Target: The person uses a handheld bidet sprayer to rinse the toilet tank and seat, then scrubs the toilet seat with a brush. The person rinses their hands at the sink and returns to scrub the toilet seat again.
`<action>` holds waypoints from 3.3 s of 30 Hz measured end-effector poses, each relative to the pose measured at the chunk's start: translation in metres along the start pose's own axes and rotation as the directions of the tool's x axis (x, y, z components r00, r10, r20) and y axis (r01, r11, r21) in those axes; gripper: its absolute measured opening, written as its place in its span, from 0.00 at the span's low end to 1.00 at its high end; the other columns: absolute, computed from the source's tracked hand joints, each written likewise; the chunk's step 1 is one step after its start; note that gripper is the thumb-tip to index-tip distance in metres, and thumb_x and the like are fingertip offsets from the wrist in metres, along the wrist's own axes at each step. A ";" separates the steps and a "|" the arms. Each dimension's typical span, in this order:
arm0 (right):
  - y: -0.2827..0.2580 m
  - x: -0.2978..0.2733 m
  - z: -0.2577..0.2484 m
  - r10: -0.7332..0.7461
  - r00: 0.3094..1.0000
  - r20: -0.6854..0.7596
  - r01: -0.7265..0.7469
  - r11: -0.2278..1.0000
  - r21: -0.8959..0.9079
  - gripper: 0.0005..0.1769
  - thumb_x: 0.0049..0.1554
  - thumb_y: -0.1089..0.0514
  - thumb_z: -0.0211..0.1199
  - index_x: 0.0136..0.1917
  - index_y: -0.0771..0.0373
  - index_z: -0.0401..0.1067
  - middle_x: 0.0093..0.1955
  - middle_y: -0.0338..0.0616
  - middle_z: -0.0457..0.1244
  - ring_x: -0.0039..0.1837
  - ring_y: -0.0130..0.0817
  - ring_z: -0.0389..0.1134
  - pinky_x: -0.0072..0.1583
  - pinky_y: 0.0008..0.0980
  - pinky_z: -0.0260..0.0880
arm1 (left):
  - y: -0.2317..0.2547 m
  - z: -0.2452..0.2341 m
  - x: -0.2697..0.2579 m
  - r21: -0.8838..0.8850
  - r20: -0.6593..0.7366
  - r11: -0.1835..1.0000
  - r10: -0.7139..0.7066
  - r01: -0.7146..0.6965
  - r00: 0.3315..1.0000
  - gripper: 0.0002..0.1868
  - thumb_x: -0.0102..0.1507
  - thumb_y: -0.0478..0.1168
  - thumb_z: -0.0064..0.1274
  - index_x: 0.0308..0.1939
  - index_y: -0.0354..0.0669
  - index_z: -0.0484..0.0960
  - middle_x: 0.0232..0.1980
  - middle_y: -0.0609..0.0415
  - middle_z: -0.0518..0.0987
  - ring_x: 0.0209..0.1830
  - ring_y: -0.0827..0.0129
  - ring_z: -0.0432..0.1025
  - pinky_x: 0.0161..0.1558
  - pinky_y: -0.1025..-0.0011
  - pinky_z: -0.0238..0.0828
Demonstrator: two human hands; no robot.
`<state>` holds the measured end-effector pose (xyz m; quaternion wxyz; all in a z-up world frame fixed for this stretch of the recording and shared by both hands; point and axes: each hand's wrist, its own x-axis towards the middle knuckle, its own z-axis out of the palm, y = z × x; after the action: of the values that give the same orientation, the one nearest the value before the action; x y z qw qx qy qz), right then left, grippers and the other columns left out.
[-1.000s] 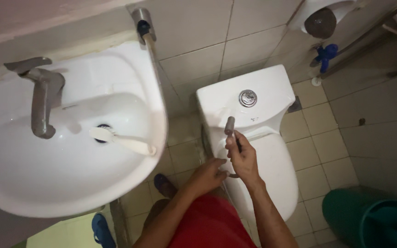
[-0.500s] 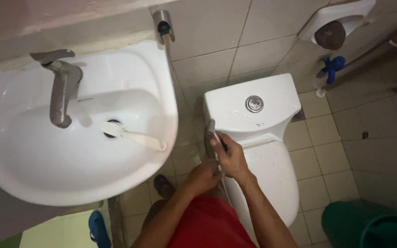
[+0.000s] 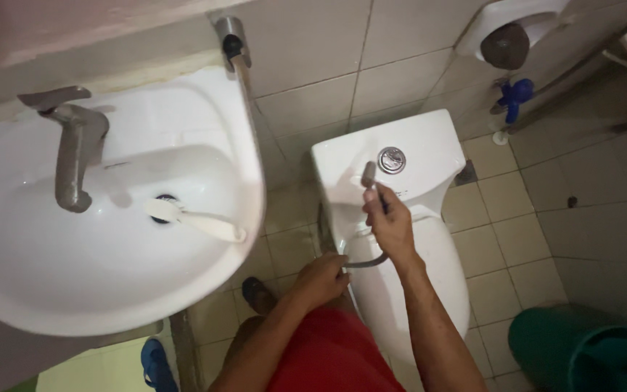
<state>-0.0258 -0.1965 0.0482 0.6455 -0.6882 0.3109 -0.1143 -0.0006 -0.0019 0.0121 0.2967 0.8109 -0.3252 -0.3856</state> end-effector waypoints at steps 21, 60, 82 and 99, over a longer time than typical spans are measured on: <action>0.019 -0.013 -0.032 -0.024 0.967 -0.253 0.056 0.991 0.120 0.27 0.65 0.46 0.56 0.68 0.68 0.68 0.41 0.40 0.65 0.38 0.22 0.63 0.38 0.24 0.64 | 0.022 0.010 0.004 0.011 0.022 1.000 0.025 -0.025 0.999 0.24 0.63 0.45 0.56 0.61 0.38 0.78 0.57 0.43 0.79 0.51 0.53 0.77 0.55 0.59 0.72; 0.030 -0.078 0.009 -0.031 0.996 -0.089 0.043 0.991 0.129 0.26 0.63 0.48 0.59 0.67 0.68 0.70 0.43 0.41 0.68 0.44 0.27 0.70 0.48 0.28 0.72 | 0.057 -0.021 -0.025 -0.183 -0.019 0.981 0.058 -0.061 0.998 0.37 0.57 0.54 0.60 0.66 0.37 0.75 0.57 0.38 0.81 0.56 0.53 0.77 0.58 0.61 0.71; 0.036 -0.079 0.019 -0.004 0.999 -0.035 0.012 0.974 0.226 0.23 0.66 0.51 0.54 0.66 0.69 0.69 0.54 0.50 0.71 0.52 0.32 0.71 0.54 0.31 0.73 | 0.021 -0.005 -0.007 -0.587 0.079 0.807 -0.024 0.066 0.997 0.27 0.65 0.55 0.51 0.54 0.34 0.82 0.42 0.50 0.81 0.40 0.66 0.75 0.43 0.66 0.71; 0.017 -0.104 0.075 0.047 0.997 -0.064 -0.031 0.973 0.230 0.21 0.62 0.54 0.58 0.62 0.72 0.73 0.53 0.51 0.72 0.57 0.36 0.72 0.62 0.35 0.70 | -0.017 -0.055 -0.039 -0.538 0.074 0.843 0.056 -0.008 0.996 0.33 0.68 0.64 0.49 0.47 0.32 0.81 0.34 0.52 0.79 0.33 0.70 0.75 0.35 0.70 0.72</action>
<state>-0.0701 -0.0748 0.0468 0.7115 -0.5988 0.3310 -0.1602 0.0304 0.0506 0.0458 0.5035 0.6726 -0.2305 -0.4909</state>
